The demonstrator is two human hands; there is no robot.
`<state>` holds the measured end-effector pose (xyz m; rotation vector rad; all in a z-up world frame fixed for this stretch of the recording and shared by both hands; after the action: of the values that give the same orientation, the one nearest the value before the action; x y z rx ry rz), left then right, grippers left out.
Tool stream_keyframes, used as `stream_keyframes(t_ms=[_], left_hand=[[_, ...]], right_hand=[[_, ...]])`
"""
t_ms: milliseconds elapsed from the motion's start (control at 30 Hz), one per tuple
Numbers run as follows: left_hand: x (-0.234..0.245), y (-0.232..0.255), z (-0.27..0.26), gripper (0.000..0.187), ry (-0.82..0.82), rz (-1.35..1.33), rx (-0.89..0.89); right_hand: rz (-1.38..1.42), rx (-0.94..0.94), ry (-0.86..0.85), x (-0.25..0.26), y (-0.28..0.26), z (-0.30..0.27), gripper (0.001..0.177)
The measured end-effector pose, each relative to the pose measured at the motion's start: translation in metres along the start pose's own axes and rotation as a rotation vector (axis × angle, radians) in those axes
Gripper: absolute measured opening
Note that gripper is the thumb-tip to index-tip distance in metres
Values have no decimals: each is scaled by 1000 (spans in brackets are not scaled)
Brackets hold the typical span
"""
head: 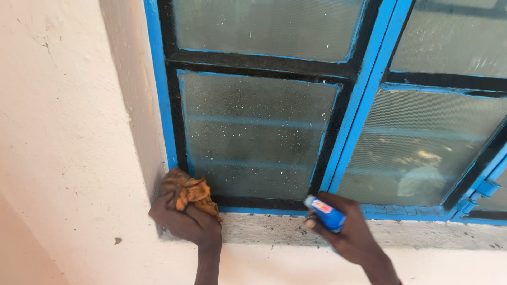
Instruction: The person sprays window cleaning liquid on a window pane and wipes the surface thoroughly with a cloth by hand.
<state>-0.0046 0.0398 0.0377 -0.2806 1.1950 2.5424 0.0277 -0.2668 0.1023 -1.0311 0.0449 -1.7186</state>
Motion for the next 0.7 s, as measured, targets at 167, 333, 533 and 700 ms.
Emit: stream_keyframes(t_ms=[167, 333, 533, 700], left_hand=[[5, 2, -4, 27, 32, -44, -26], [5, 3, -3, 27, 36, -8, -53], [3, -2, -4, 33, 32, 6, -35], [3, -7, -6, 33, 20, 26, -27]], right_hand=[[-74, 38, -131, -31, -30, 15, 33], [-88, 59, -164, -46, -51, 33, 35], [-41, -54, -198, -52, -51, 45, 39], [-148, -22, -203, -59, -57, 47, 41]])
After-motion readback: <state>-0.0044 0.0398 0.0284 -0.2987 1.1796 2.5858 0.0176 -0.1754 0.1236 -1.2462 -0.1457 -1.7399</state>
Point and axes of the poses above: each hand's wrist, its own z-axis towards the middle knuckle, its own x-axis out of the back of the hand, y = z × x, the point moved 6 cm from there along z, towards the middle knuckle, and after that the axes turned 10 degrees about x, right-handed, at the moved point
